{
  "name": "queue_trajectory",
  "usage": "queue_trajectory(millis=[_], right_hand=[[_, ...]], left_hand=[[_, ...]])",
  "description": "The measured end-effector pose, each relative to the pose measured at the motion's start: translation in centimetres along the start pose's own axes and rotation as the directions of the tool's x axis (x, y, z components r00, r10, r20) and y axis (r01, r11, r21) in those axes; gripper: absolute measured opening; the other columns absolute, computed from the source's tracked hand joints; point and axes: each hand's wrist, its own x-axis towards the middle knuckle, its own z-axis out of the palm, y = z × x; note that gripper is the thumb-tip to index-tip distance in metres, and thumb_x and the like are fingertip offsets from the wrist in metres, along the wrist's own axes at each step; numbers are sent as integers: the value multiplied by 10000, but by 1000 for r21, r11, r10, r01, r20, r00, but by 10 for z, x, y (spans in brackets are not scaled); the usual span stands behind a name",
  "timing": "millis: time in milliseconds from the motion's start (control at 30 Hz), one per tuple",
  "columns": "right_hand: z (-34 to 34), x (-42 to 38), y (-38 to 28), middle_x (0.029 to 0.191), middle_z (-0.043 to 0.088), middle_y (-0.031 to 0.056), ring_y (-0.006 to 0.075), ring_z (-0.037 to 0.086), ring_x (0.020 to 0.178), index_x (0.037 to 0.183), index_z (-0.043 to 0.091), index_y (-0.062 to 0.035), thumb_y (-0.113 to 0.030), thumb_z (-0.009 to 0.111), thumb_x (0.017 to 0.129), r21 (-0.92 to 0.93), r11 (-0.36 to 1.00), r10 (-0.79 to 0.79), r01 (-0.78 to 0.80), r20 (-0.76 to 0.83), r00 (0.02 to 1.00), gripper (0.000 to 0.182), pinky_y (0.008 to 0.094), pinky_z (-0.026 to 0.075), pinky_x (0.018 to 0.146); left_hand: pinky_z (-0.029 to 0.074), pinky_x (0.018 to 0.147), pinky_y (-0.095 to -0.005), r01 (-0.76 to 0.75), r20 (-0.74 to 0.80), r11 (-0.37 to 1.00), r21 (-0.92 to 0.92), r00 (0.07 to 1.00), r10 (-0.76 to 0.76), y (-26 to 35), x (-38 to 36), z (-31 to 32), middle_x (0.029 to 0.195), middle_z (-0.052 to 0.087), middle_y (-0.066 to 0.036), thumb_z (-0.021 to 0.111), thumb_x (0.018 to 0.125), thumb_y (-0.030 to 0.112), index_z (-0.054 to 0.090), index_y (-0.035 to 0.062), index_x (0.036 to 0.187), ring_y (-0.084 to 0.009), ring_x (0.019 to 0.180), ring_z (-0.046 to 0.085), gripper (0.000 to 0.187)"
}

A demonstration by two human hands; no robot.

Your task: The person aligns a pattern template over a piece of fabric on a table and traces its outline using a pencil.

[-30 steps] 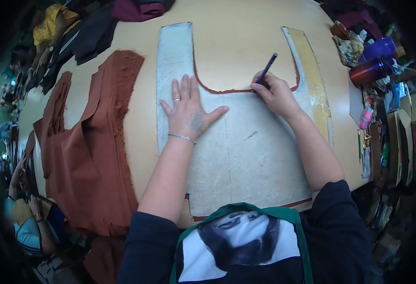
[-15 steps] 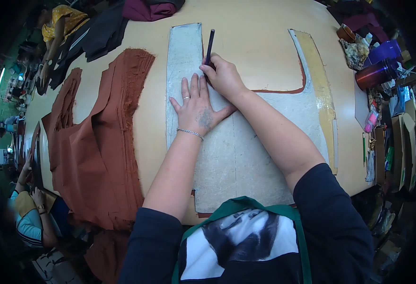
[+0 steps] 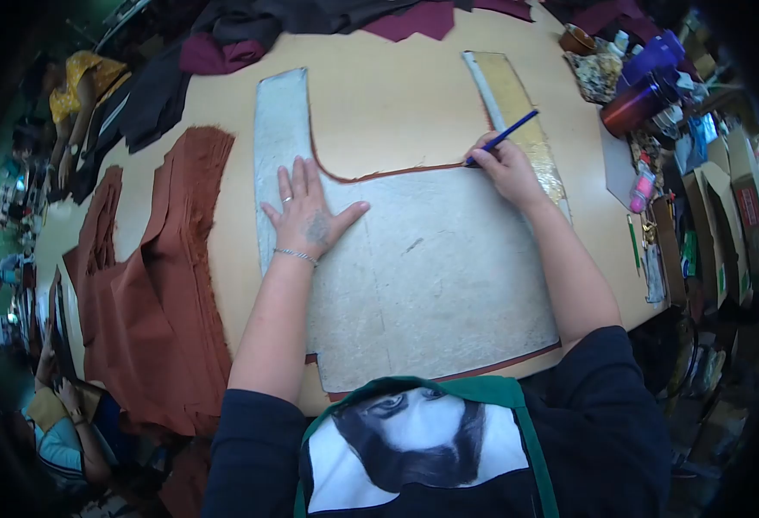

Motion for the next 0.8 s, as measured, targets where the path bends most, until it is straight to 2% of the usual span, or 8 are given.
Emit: queue_trajectory(millis=[100,200,233,267,300,467,667,800], right_hand=[[4,2,2,776,567,79,159,548,752,832,527,9,-96,541,823,-83,996,-38,36,-20,999,106,267,427,707],[5,3,1,787,566,67,144,546,757,843,522,1,-97,531,834,-79,996,-33,32,-20,999,99,264,434,707],[5,2,1,788,565,55,124,544,757,855,516,-8,-93,520,846,-81,996,-33,31,-16,999,86,251,436,705],[5,2,2,789,564,42,103,541,757,866,509,-16,-88,509,858,-84,996,-29,27,-11,1000,72,238,439,702],[4,2,3,792,565,44,105,543,760,869,510,-15,-89,510,857,-99,994,-43,42,-13,999,75,240,441,703],[-8,1,3,808,572,49,107,545,765,878,515,-9,-84,511,855,-116,992,-51,52,7,999,79,245,446,699],[-49,17,21,787,594,90,154,571,759,906,530,-3,-108,551,821,-97,995,-26,25,-16,1000,137,267,445,698],[-61,53,25,827,612,100,167,585,770,924,536,-2,-132,551,822,-266,964,-48,28,-71,996,166,275,450,710]], left_hand=[[150,959,-618,-68,-119,997,40,990,72,21,-10,-3,1405,176,-146,582,744,414,223,42,1334,-322,1308,110,784],[232,944,-584,-436,-293,900,-14,862,413,71,-20,5,1333,313,-152,563,746,208,370,45,1244,-315,1262,250,558],[297,915,-556,-564,-308,812,-152,808,503,92,-22,13,1244,417,-132,539,724,118,465,56,1134,-299,1202,351,421],[310,908,-564,-650,-265,753,-99,747,610,112,-28,21,1219,446,-107,544,740,151,492,61,1098,-292,1204,353,372],[277,920,-593,-684,-155,708,-176,730,666,128,-33,18,1273,398,-83,540,769,222,454,79,1166,-284,1238,303,431],[216,936,-628,-634,-40,760,-143,771,635,143,-39,30,1371,261,-58,456,816,406,324,138,1301,-258,1293,184,569],[217,940,-622,-634,-56,763,-129,773,632,143,-40,31,1374,264,-45,460,810,413,326,132,1298,-255,1295,182,579],[218,940,-620,-631,-55,765,-128,775,630,143,-39,32,1376,261,-43,463,808,410,335,132,1294,-251,1295,183,574]])
